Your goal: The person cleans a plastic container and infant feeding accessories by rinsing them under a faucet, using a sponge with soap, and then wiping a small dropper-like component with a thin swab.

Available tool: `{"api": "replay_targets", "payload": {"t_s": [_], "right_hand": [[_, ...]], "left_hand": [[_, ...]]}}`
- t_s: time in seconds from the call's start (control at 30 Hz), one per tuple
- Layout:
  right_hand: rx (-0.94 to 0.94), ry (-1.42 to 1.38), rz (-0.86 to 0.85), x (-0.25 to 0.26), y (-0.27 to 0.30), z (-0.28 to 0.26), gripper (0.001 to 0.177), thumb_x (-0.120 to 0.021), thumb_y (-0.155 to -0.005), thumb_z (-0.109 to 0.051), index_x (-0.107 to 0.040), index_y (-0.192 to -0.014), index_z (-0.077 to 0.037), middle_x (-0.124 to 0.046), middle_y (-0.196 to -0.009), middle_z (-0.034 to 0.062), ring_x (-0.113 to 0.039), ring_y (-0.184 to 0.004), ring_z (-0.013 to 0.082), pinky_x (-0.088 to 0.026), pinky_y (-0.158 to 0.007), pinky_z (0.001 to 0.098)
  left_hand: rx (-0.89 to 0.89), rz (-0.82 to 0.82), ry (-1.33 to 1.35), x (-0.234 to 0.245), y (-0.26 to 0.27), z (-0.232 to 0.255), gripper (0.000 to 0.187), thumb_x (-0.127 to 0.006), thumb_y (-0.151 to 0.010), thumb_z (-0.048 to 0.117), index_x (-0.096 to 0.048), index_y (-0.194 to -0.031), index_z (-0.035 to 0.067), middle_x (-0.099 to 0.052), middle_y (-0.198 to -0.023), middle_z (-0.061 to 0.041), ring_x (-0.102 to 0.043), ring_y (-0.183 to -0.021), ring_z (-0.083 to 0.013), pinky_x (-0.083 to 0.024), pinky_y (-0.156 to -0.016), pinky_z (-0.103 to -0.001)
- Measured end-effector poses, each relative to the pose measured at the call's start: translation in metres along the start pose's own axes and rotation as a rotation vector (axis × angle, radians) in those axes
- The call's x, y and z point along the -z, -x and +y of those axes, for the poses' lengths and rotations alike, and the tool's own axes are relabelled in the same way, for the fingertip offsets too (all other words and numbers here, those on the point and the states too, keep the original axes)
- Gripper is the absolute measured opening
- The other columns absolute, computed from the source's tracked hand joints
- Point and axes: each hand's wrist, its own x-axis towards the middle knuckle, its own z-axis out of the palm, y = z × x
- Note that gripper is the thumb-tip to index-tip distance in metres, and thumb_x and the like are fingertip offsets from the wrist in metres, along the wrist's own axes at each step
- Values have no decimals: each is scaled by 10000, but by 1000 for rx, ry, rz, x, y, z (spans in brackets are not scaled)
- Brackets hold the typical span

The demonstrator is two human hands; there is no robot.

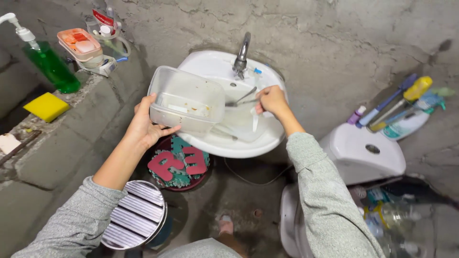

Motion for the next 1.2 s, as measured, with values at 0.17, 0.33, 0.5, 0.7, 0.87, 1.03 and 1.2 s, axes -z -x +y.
{"api": "replay_targets", "payload": {"t_s": [0.17, 0.33, 0.5, 0.7, 0.87, 1.03, 1.2], "right_hand": [[229, 732, -45, 5, -59, -11, 303, -758, -912, -379, -797, -954, -82, -746, -853, 115, -708, -811, 293, -541, -747, 430], [778, 1026, 85, -21, -126, 5, 327, -775, -743, -293, -739, -1009, -107, -648, -1078, 129, -651, -972, 340, -557, -695, 475], [1087, 1167, 138, -56, -190, 50, 191, -639, -856, -95, -710, -1019, -25, -644, -1142, 120, -626, -1049, 281, -577, -693, 418], [1175, 1006, -78, -43, -186, 36, 189, -659, -815, -72, -715, -994, -46, -656, -1090, 152, -647, -938, 305, -581, -756, 420], [432, 279, -138, -20, -128, -3, 206, -638, -966, -15, -721, -1155, -7, -736, -1007, 220, -700, -881, 293, -576, -799, 386], [-51, -534, -621, -25, -70, -21, 368, -453, -928, 116, -552, -1279, 167, -611, -1312, 288, -683, -1162, 317, -546, -976, 355], [-186, -652, -763, -31, -51, -41, 505, -362, -876, 162, -402, -1376, 214, -558, -1359, 365, -616, -1281, 369, -467, -1067, 374]], "left_hand": [[115, 63, 90, -39, -40, -11, 868, -658, -859, 509, -243, -1576, 251, -249, -1571, -252, -306, -1410, -513, -531, -968, -679], [141, 89, 87, -66, -51, -23, 840, -634, -819, 561, -295, -1526, 258, -313, -1565, -221, -370, -1417, -485, -542, -935, -638], [163, 191, 109, -79, -55, -26, 799, -607, -838, 573, -288, -1506, 274, -334, -1516, -225, -413, -1374, -538, -528, -942, -619], [-75, 128, 62, -73, -87, -32, 699, -614, -867, 413, -226, -1424, 246, -314, -1490, -176, -448, -1349, -469, -556, -956, -663], [-390, -33, 61, -66, -97, -63, 624, -586, -910, 211, -204, -1404, 215, -350, -1449, -207, -474, -1302, -383, -555, -962, -667], [-614, 31, -56, -75, -99, -115, 705, -655, -891, 71, -228, -1434, 209, -293, -1454, -146, -442, -1333, -324, -478, -1042, -522], [-820, -50, -163, -79, -111, -144, 827, -702, -815, -53, -230, -1455, 175, -194, -1509, -112, -353, -1392, -301, -412, -1128, -429]]}}
